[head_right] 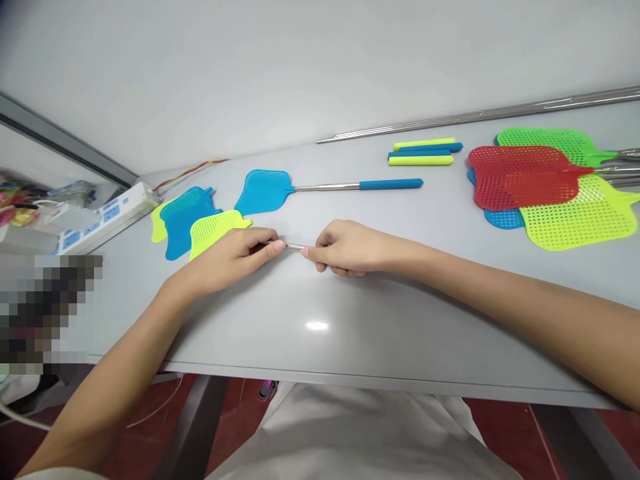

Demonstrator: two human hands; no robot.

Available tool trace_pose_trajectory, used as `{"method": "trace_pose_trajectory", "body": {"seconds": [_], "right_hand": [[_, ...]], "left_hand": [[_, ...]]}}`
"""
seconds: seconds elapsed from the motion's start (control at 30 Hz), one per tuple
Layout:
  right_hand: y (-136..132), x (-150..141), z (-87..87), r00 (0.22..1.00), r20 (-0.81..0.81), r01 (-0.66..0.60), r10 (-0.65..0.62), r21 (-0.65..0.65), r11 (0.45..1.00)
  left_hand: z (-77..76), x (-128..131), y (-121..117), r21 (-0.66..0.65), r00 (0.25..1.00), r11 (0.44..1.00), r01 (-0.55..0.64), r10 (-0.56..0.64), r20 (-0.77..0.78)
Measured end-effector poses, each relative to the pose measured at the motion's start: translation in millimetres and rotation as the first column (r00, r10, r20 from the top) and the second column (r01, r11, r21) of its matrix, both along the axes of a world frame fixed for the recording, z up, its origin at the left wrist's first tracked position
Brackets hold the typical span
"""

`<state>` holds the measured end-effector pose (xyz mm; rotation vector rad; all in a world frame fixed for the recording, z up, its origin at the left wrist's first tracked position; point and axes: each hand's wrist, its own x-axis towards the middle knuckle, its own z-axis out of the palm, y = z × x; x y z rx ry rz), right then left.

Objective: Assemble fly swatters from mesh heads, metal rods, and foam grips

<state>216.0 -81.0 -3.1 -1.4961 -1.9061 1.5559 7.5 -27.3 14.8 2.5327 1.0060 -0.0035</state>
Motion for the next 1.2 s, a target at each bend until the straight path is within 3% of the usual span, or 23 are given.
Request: {"method": "trace_pose_trajectory", "body": {"seconds": [1.2], "right_hand": [[-0.4,0.3,1.0,0.999,-0.054,-0.009,0.007,-0.039,0.999]], "left_hand": [[-2.8,-0.2,-1.1,0.029,0.999,0.999,0.013,-0.014,0.031]]}}
